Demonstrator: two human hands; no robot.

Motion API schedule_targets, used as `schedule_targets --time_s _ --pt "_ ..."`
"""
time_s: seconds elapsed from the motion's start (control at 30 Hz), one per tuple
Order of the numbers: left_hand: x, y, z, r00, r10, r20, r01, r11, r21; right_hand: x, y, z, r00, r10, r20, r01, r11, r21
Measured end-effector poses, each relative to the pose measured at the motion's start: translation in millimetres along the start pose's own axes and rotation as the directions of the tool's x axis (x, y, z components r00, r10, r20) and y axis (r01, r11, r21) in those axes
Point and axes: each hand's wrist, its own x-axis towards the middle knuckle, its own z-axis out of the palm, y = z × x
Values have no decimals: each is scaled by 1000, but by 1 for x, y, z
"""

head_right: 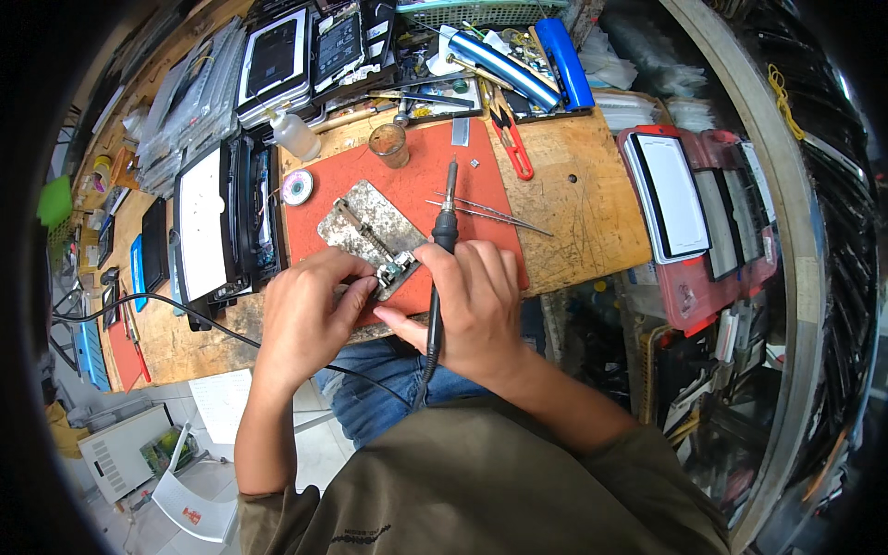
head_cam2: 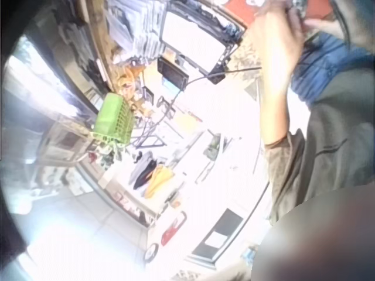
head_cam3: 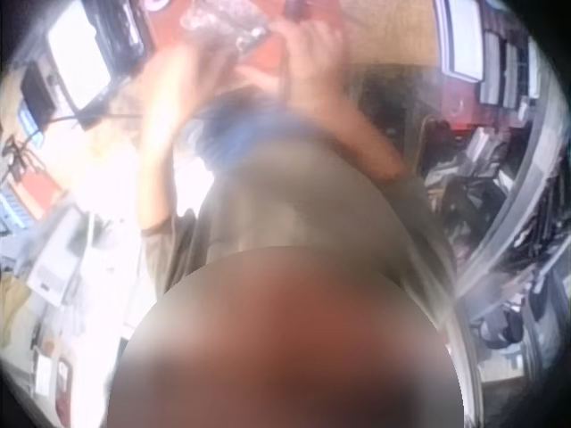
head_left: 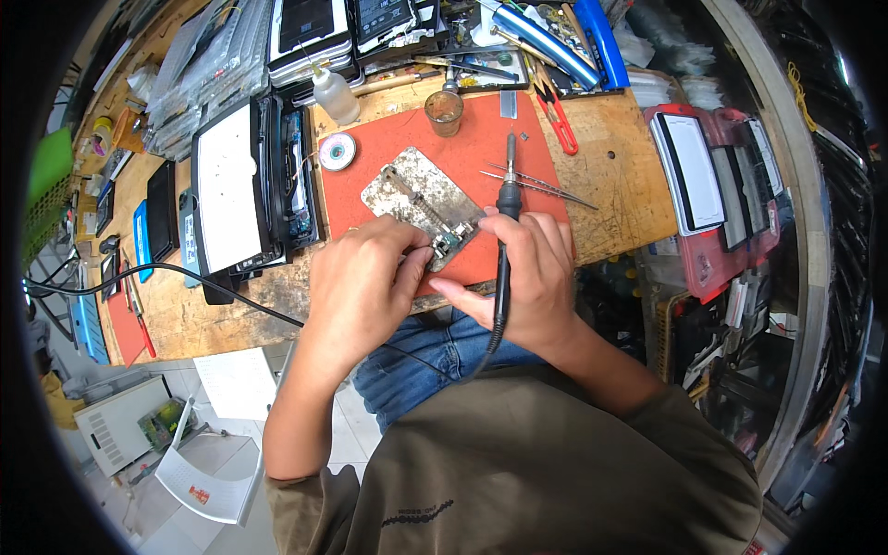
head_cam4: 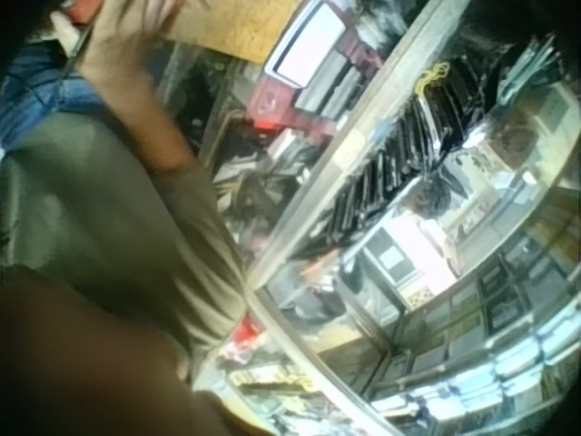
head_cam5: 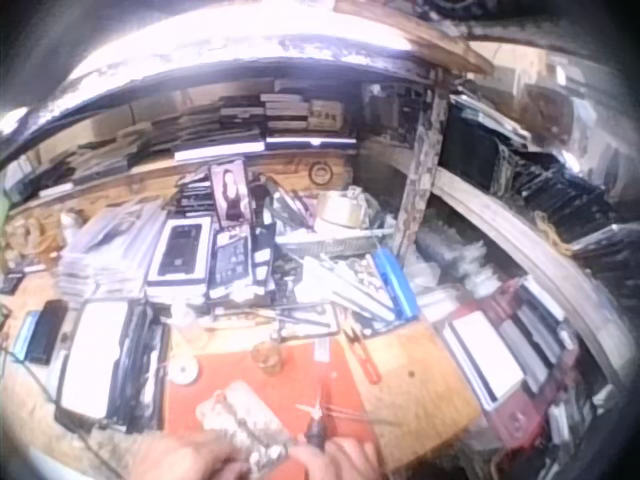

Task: The person uses a soldering iron and solder wire to attach a small electronic component to a circuit board. They then use a hot air gun to heat the component and tweezers to adjust its position. The person inspects the component and continues soldering.

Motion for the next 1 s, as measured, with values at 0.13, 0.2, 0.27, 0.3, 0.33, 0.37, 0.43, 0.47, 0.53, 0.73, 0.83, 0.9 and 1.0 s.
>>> schedule_targets --time_s 0.13,0.2,0.27,0.3,0.33,0.37,0.43,0.47,0.53,0.73,0.83,0.9,1.0 --pt "-3 0 6 998 -27 -61 27 1000 12 0 -8 9 999 31 -23 -33 995 -89" --pt "-4 -1 8 997 -26 -78 26 1000 9 1 -8 13 999 33 -33 -36 995 -98" --pt "-4 -2 8 997 -8 -79 7 1000 -10 1 -6 16 997 2 -78 -7 998 -65" --pt "-4 -2 9 996 -12 -90 12 1000 -5 1 -5 17 995 -3 -97 -1 999 -47" --pt "-4 -2 9 995 -16 -102 16 1000 0 1 -4 18 995 -3 -104 -2 999 -48" --pt "-3 -2 10 993 -12 -119 11 1000 -9 0 -4 19 994 -3 -112 -2 999 -49" --pt "-3 -3 11 989 80 -124 -65 990 122 -1 -4 21 993 0 -120 -6 999 -54" --pt "-3 -4 11 984 129 -125 -105 978 179 -1 -3 21 993 1 -120 -9 998 -59" --pt "-4 -4 14 965 210 -157 -162 948 274 -2 -3 22 992 3 -125 -11 998 -64" --pt "-5 -13 16 922 362 -136 -276 864 422 -2 -3 23 991 1 -130 -10 998 -70" --pt "-4 -19 15 909 401 -113 -316 840 442 -3 -3 23 992 5 -125 -14 997 -70" --pt "-3 -23 14 892 441 -102 -354 819 452 -3 -3 24 991 6 -132 -15 997 -71" --pt "-1 -27 15 864 491 -114 -389 793 468 -5 -1 25 993 9 -120 -17 998 -66"
